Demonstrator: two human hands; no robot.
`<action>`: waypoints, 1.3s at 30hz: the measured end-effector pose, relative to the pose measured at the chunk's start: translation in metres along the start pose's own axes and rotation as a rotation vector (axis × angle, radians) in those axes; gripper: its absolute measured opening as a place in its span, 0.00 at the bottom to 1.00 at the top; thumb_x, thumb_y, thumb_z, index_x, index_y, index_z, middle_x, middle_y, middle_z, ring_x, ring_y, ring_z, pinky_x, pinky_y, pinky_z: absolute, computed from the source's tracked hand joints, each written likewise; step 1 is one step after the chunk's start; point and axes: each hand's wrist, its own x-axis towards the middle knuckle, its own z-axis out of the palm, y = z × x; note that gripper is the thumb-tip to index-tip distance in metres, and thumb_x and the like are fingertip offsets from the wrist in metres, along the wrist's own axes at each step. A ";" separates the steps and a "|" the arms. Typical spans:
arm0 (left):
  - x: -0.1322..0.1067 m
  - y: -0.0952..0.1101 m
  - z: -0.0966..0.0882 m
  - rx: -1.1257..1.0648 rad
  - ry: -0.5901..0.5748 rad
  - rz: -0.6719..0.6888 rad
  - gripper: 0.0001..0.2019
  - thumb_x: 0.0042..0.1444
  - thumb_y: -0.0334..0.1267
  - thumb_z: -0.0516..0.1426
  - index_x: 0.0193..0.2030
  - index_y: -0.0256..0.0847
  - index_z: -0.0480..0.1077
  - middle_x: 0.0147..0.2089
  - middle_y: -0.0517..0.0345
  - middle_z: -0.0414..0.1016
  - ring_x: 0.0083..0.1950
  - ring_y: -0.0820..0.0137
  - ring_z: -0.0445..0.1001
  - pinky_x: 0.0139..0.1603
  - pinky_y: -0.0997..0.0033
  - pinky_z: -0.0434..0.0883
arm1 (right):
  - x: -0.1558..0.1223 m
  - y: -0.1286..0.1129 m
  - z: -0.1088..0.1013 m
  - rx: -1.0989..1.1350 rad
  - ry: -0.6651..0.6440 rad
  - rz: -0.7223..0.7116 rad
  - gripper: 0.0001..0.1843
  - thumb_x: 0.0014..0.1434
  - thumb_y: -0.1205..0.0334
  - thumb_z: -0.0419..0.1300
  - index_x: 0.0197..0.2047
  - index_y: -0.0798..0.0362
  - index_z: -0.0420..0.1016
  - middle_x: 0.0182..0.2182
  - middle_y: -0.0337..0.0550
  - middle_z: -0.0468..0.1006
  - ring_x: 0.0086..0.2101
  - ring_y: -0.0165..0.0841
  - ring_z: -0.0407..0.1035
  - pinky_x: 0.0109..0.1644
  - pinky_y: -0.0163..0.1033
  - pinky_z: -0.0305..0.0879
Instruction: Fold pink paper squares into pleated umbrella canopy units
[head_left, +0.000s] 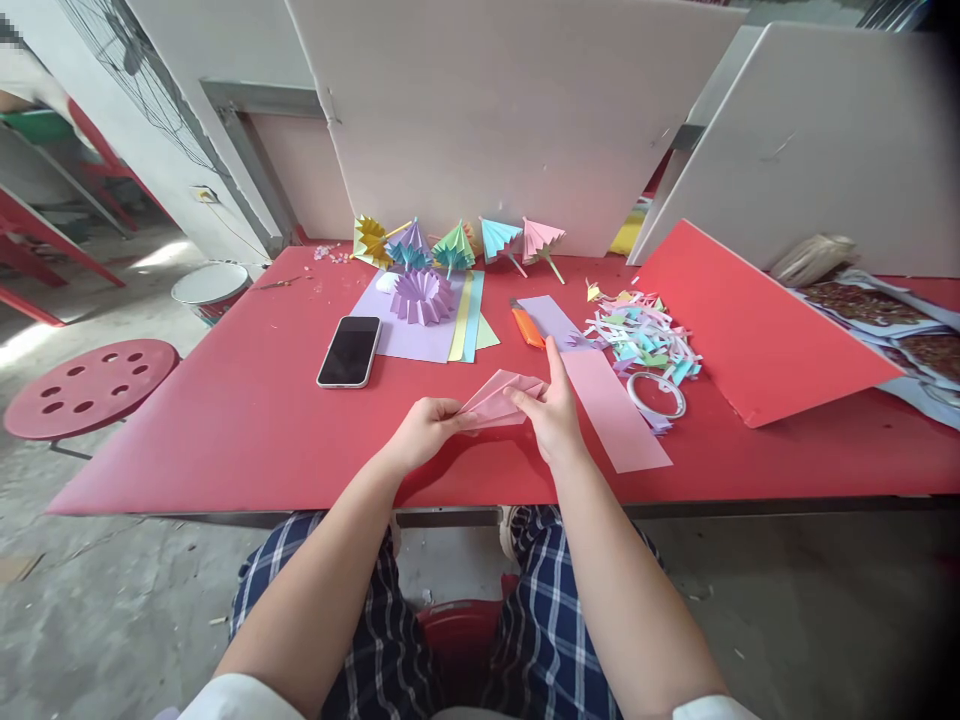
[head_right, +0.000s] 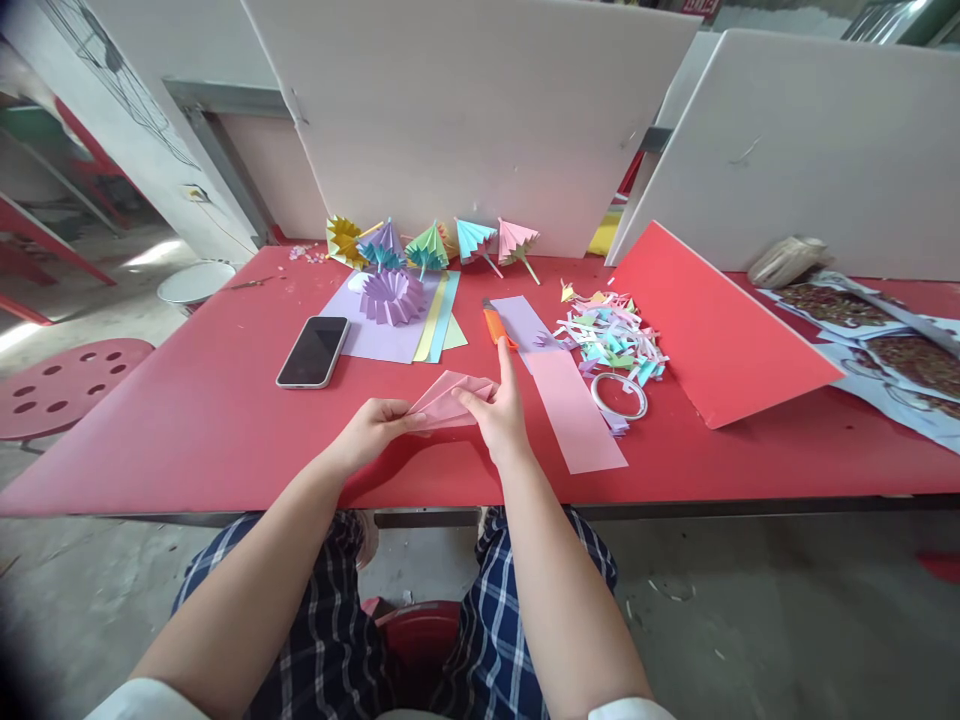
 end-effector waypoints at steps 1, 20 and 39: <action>0.001 -0.001 -0.002 0.058 -0.033 0.011 0.18 0.47 0.51 0.56 0.21 0.37 0.71 0.22 0.59 0.70 0.26 0.70 0.68 0.27 0.70 0.65 | 0.000 -0.001 -0.001 0.003 -0.010 0.024 0.49 0.46 0.55 0.63 0.65 0.42 0.38 0.39 0.42 0.74 0.36 0.34 0.70 0.43 0.44 0.66; -0.023 -0.025 0.059 1.151 0.008 0.350 0.40 0.55 0.59 0.43 0.61 0.23 0.52 0.64 0.35 0.50 0.65 0.52 0.47 0.63 0.52 0.50 | 0.003 0.014 -0.011 -0.790 -0.208 -0.224 0.09 0.54 0.67 0.55 0.34 0.50 0.77 0.33 0.42 0.75 0.38 0.36 0.65 0.43 0.41 0.64; -0.022 -0.023 0.040 1.143 -0.119 0.437 0.42 0.50 0.64 0.45 0.60 0.27 0.54 0.64 0.40 0.51 0.66 0.55 0.48 0.63 0.56 0.52 | -0.001 0.005 -0.014 -1.015 -0.465 -0.106 0.14 0.56 0.55 0.55 0.47 0.40 0.73 0.59 0.42 0.60 0.62 0.43 0.40 0.62 0.57 0.38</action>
